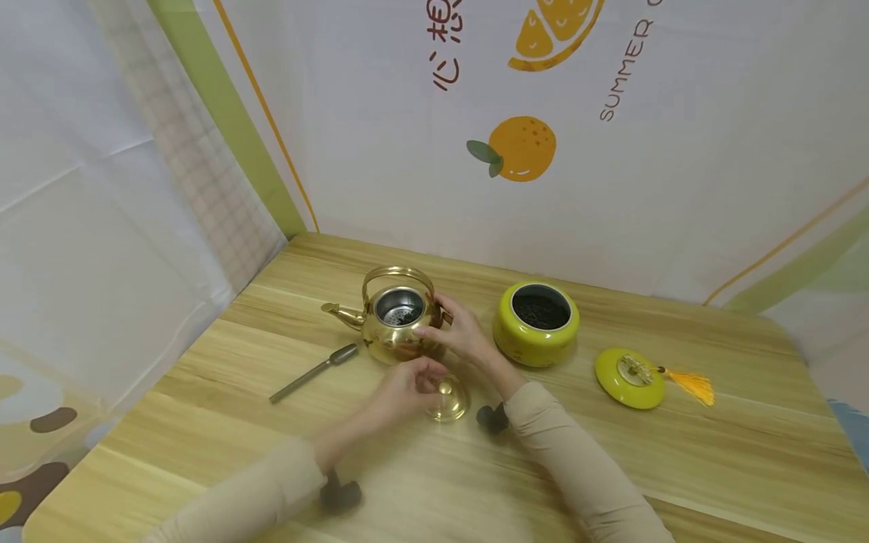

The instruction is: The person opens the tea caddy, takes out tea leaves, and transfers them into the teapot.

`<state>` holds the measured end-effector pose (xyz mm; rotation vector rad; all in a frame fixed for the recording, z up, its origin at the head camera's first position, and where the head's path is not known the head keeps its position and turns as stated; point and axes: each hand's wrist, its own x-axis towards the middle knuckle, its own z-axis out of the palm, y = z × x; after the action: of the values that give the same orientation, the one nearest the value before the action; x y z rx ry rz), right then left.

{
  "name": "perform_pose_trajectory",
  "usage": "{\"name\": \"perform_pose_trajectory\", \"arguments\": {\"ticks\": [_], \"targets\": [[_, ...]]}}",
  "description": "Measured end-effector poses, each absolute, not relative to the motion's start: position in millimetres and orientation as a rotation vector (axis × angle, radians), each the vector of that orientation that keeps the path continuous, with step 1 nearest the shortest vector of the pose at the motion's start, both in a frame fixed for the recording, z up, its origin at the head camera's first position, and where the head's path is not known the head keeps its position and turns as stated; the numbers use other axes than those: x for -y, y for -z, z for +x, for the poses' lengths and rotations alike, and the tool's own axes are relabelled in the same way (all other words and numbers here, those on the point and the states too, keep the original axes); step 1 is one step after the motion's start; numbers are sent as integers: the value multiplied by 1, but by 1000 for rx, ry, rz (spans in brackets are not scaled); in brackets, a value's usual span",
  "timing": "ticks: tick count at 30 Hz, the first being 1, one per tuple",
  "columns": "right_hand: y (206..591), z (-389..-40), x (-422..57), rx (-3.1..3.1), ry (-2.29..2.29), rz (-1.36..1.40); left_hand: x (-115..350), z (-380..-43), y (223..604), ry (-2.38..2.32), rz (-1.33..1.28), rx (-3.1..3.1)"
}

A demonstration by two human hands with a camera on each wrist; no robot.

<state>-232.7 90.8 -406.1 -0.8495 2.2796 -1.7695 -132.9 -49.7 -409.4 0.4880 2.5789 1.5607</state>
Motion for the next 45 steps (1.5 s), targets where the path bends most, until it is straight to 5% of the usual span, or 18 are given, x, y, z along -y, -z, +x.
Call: {"name": "perform_pose_trajectory", "arguments": {"ticks": [21,36,45], "targets": [[406,-232,-92,-2330,1734,-844,64,-125,399,-1562,506,-2644],[406,-235,-92,-2318,1765,-890,108,-137,352,-2028,149,-2705],[407,-233,-91,-2289,1779,-863,106,-160,359,-2272,69,-2784]]}}
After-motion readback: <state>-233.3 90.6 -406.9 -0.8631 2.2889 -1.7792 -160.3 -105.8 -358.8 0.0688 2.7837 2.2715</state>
